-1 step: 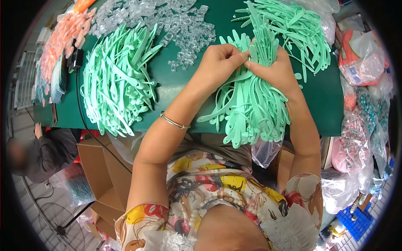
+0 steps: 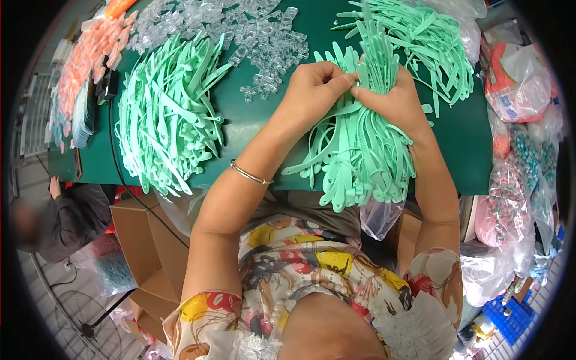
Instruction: Assembling clear plastic clips onto green plastic strips.
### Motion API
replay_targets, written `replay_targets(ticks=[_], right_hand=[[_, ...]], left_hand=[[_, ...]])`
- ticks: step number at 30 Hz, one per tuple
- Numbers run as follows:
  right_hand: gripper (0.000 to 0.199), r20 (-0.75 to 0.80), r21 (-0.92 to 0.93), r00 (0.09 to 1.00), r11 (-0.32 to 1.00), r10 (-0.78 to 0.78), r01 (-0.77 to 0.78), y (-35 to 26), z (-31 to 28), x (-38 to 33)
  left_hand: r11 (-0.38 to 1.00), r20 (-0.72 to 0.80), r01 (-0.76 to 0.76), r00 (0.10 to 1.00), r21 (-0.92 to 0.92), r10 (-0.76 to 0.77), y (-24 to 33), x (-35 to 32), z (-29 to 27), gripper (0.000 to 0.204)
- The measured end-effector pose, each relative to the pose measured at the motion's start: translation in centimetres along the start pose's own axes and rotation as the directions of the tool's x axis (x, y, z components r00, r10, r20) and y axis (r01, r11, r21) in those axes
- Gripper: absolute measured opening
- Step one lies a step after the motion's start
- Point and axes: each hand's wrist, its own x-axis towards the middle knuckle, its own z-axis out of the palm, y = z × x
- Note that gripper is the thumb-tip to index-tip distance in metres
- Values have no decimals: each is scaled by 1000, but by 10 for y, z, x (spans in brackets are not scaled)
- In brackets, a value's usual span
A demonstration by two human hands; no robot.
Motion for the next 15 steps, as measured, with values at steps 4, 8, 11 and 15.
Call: replay_targets(ticks=[4, 8, 11, 15], right_hand=[[35, -3, 30, 997, 997, 75, -75, 0, -2, 0], [33, -5, 25, 998, 998, 65, -65, 6, -6, 2], [28, -8, 116, 996, 989, 90, -89, 7, -11, 3], [21, -11, 213, 992, 970, 125, -119, 5, -12, 4]], left_hand=[[997, -98, 0, 995, -78, -8, -3, 0, 0, 19], [977, -132, -68, 990, -201, 42, -6, 0, 0, 17], [986, -126, -82, 990, -144, 64, -8, 4, -1, 18], [993, -163, -117, 980, 1, 116, -12, 7, -5, 17]])
